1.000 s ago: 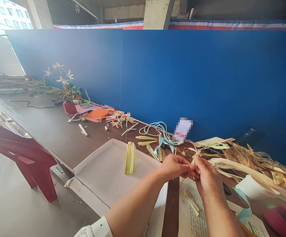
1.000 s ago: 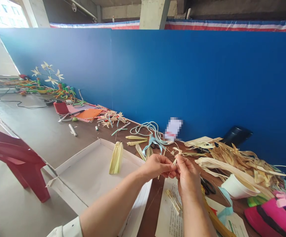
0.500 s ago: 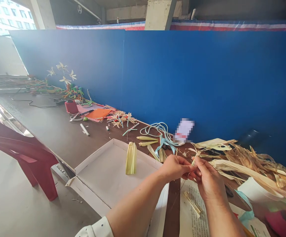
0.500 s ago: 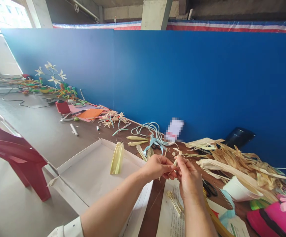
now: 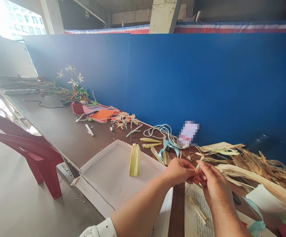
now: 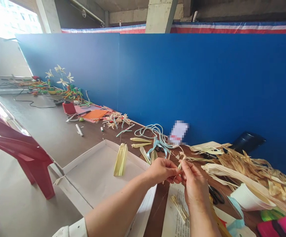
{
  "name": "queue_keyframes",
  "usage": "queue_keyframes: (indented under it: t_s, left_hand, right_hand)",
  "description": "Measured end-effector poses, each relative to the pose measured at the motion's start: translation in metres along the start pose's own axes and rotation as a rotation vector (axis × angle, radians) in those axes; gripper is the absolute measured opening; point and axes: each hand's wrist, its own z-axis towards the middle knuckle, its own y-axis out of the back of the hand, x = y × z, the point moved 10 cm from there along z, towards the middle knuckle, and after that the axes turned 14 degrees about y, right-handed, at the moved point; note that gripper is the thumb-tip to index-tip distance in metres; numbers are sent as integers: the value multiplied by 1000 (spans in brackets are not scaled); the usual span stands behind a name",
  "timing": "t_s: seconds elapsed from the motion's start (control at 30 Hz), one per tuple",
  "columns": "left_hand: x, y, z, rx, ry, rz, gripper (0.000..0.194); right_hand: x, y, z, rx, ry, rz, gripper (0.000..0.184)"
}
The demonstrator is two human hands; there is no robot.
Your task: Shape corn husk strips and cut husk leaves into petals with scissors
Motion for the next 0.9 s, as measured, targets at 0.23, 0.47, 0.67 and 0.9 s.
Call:
queue_keyframes:
  t_s: [0.23, 0.47, 0.67, 0.9]
  left_hand:
    - [1, -4, 0, 50, 9, -40, 46]
    - [10, -6, 7, 89, 31, -69, 42]
    - [19, 8, 15, -21, 101, -87, 25]
    - [-3, 62, 8, -352, -8, -237, 16]
  right_hand:
    - [0, -3, 0, -17, -10, 90, 36]
    - [-11, 10, 4, -84, -52, 76, 37]
    - [1, 19, 11, -162, 85, 99, 36]
    - [4, 22, 11, -174, 170, 62, 36]
